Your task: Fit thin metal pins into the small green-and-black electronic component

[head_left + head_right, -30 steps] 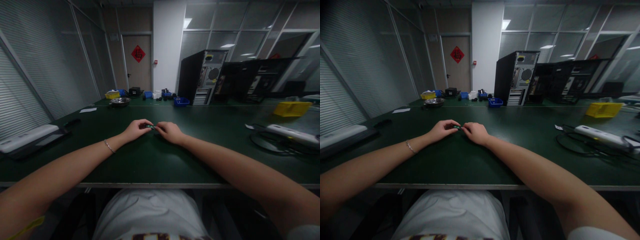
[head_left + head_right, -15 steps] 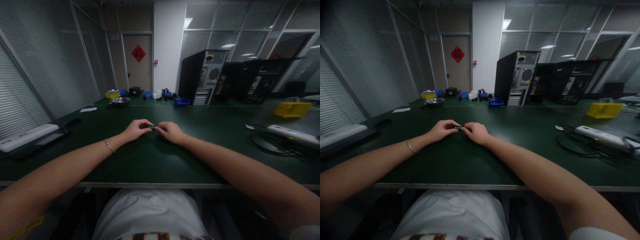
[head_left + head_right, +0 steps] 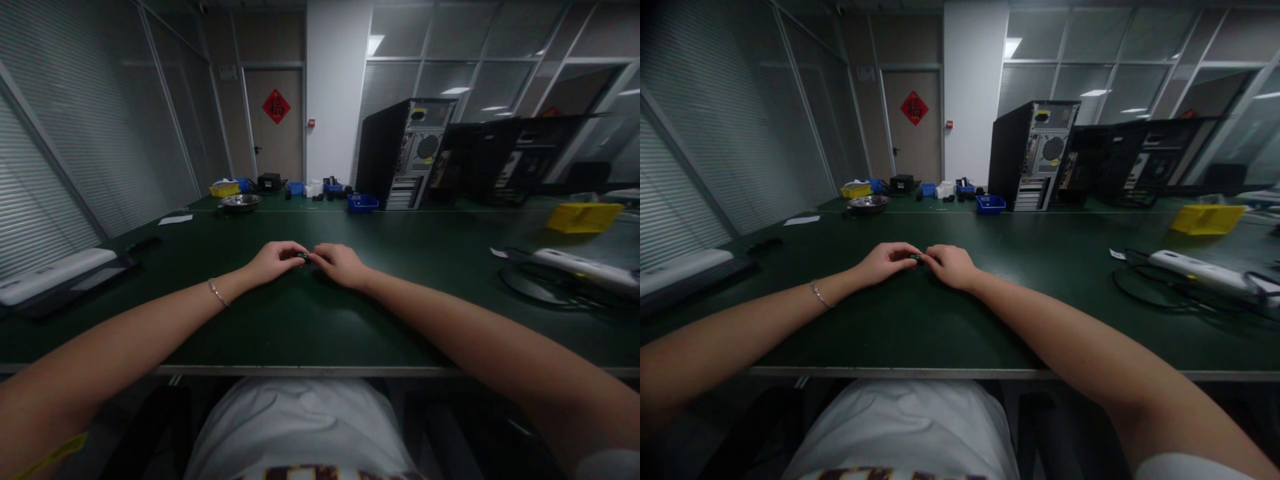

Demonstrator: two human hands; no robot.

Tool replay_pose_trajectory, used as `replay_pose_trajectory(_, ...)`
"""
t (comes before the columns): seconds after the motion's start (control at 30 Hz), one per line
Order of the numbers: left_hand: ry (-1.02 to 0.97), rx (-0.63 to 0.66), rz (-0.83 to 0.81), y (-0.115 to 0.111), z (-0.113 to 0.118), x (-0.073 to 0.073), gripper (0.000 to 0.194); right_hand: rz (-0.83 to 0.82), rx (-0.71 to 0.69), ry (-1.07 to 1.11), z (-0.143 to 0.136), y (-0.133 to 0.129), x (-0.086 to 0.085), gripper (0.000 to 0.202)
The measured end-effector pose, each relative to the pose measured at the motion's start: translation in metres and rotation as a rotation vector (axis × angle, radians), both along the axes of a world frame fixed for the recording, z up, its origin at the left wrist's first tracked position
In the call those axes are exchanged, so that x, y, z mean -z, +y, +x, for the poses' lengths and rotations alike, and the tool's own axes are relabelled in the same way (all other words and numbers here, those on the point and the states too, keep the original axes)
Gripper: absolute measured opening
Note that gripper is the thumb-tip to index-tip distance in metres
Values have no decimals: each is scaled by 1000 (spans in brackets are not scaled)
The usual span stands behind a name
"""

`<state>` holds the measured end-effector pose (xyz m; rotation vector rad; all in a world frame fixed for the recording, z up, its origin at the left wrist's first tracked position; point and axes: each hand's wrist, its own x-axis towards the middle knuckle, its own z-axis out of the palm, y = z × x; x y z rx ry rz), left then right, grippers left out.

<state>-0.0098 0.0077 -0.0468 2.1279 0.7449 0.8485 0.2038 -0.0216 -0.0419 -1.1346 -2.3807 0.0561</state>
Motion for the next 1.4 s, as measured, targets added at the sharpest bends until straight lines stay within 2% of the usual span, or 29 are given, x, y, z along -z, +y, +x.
replay_pose_trajectory(0.13, -2, 1, 72, -2, 3, -1, 32, -4, 25, 5, -1, 0, -1, 28)
replay_pose_trajectory(0.33, -59, -39, 93, -2, 3, -4, 27, -41, 85, 18, -2, -2, -5, 27)
replay_pose_trajectory(0.63, -35, -77, 151, -8, 4, -7, 27, -28, 51, -14, -2, -1, -2, 29)
replay_pose_trajectory(1.4, -207, -38, -69, -7, 7, -8, 27, -106, -21, 142, 0, -1, -2, 30)
